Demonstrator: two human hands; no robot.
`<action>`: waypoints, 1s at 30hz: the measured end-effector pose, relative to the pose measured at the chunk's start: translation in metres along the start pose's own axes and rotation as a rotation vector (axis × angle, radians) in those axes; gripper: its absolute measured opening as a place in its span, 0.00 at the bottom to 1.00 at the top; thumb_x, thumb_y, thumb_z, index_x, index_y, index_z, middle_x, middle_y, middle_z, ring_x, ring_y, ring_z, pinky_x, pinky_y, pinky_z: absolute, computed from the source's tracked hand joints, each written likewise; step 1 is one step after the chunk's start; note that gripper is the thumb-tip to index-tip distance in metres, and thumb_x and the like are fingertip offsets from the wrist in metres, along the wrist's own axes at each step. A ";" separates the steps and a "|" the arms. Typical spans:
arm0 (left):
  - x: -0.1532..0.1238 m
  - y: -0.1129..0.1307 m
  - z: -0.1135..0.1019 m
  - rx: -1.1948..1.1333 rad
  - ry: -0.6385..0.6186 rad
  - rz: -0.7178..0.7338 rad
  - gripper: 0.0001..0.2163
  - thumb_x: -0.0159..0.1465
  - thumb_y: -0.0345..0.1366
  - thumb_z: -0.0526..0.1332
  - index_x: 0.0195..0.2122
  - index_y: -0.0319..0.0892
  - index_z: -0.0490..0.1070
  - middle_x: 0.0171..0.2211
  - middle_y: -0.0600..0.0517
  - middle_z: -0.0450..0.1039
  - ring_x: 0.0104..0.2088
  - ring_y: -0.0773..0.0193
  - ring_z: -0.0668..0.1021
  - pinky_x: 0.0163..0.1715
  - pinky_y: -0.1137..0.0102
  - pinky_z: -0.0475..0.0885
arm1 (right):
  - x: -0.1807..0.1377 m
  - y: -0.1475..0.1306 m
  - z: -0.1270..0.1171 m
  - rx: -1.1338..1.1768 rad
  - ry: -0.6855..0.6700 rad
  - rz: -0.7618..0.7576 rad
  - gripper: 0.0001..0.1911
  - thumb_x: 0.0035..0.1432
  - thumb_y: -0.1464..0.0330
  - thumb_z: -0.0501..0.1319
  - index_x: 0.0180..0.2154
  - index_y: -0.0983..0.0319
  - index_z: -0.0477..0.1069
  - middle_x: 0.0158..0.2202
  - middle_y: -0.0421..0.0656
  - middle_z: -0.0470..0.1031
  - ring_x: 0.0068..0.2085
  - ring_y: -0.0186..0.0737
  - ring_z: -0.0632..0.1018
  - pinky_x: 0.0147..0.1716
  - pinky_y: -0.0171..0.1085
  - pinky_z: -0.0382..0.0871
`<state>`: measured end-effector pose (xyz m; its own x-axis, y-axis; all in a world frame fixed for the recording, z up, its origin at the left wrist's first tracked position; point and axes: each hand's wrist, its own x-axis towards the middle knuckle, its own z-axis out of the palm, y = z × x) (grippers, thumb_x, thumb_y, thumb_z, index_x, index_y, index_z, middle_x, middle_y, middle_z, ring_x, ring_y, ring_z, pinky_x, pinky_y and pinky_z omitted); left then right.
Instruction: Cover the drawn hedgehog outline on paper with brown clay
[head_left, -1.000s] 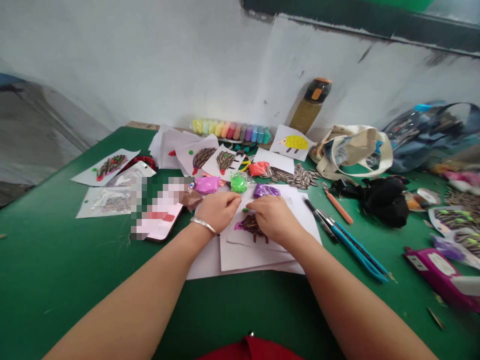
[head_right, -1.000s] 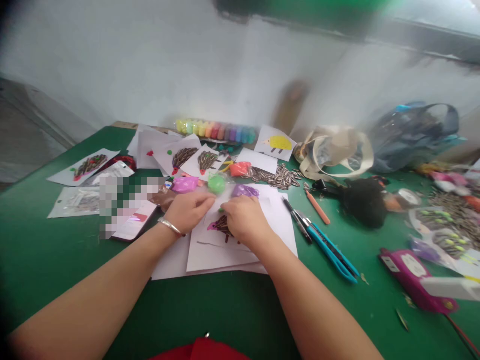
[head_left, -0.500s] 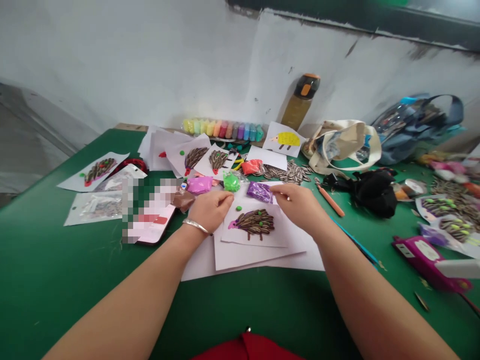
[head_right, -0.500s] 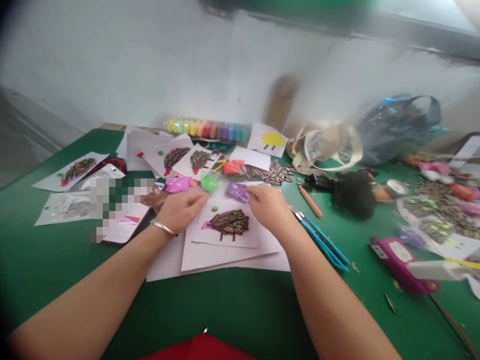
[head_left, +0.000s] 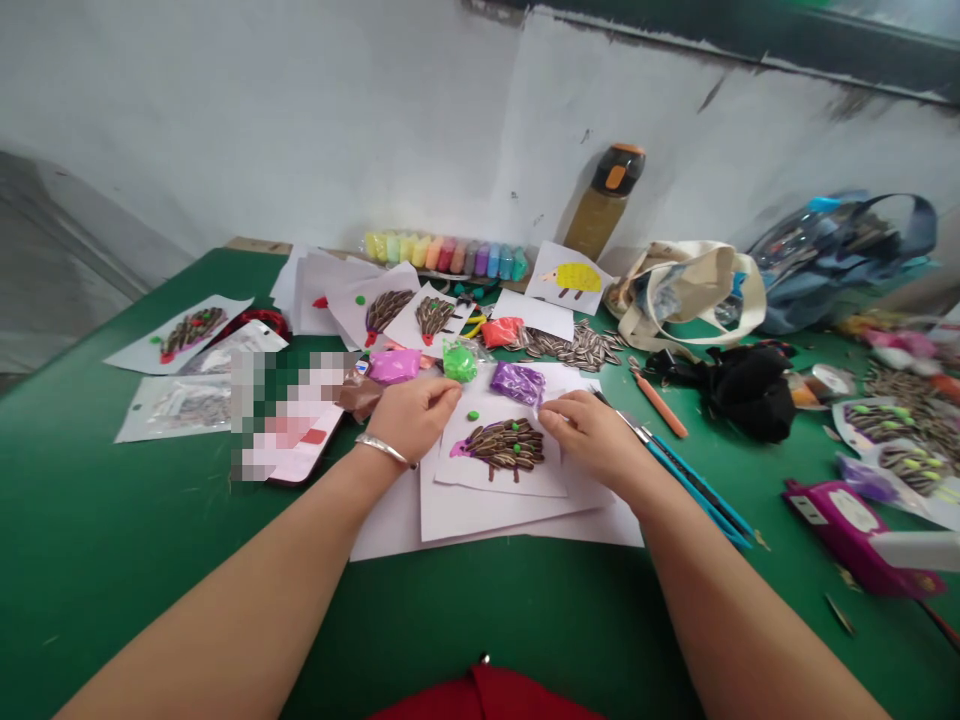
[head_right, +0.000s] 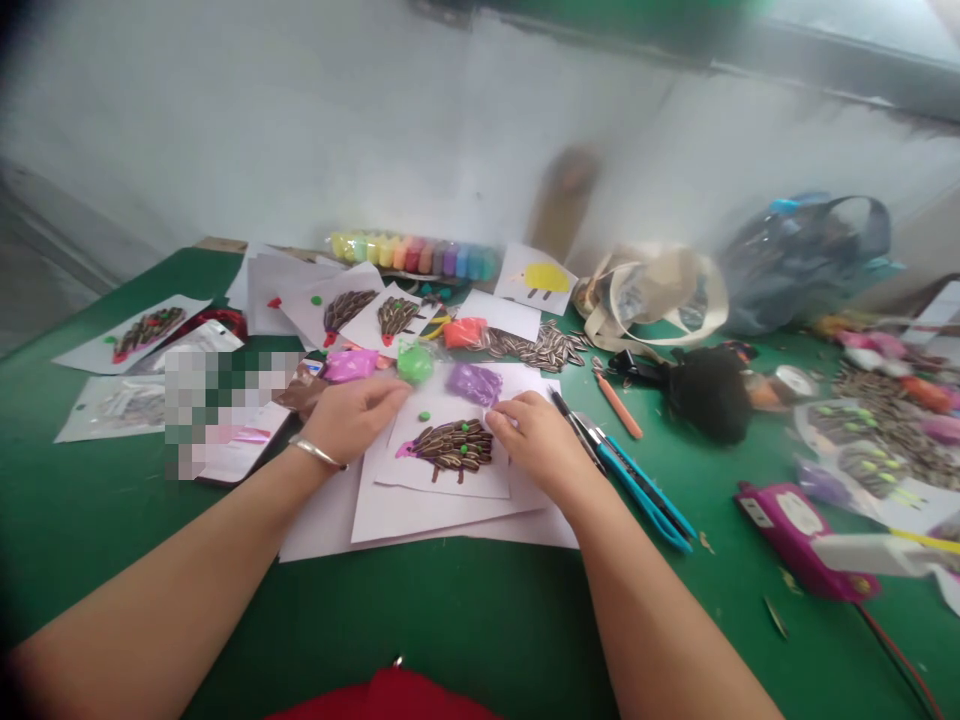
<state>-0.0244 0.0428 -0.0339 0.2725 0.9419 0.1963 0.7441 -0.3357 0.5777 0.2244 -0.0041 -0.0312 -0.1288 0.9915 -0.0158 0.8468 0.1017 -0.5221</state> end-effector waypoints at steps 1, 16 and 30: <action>0.000 0.000 0.000 0.001 0.000 0.000 0.14 0.63 0.41 0.55 0.40 0.45 0.80 0.40 0.52 0.81 0.43 0.57 0.80 0.45 0.65 0.73 | 0.000 0.001 0.000 0.020 -0.012 -0.003 0.17 0.64 0.58 0.52 0.40 0.58 0.77 0.42 0.47 0.73 0.45 0.44 0.74 0.47 0.40 0.64; -0.004 0.011 -0.007 -0.025 0.070 -0.091 0.15 0.63 0.40 0.57 0.46 0.43 0.78 0.44 0.50 0.79 0.47 0.57 0.79 0.51 0.66 0.71 | -0.004 0.004 -0.002 0.211 0.108 0.058 0.11 0.61 0.62 0.53 0.37 0.57 0.73 0.29 0.39 0.74 0.33 0.40 0.72 0.34 0.37 0.63; -0.006 0.015 -0.008 -0.642 -0.097 -0.237 0.19 0.63 0.53 0.57 0.24 0.43 0.70 0.16 0.57 0.64 0.19 0.67 0.71 0.21 0.71 0.68 | 0.000 0.004 -0.007 0.993 0.023 0.167 0.11 0.55 0.60 0.63 0.33 0.62 0.73 0.22 0.35 0.65 0.22 0.29 0.64 0.22 0.32 0.58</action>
<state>-0.0199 0.0327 -0.0203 0.2226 0.9738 -0.0473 0.2897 -0.0197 0.9569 0.2313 -0.0034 -0.0274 -0.0287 0.9894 -0.1426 0.0380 -0.1415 -0.9892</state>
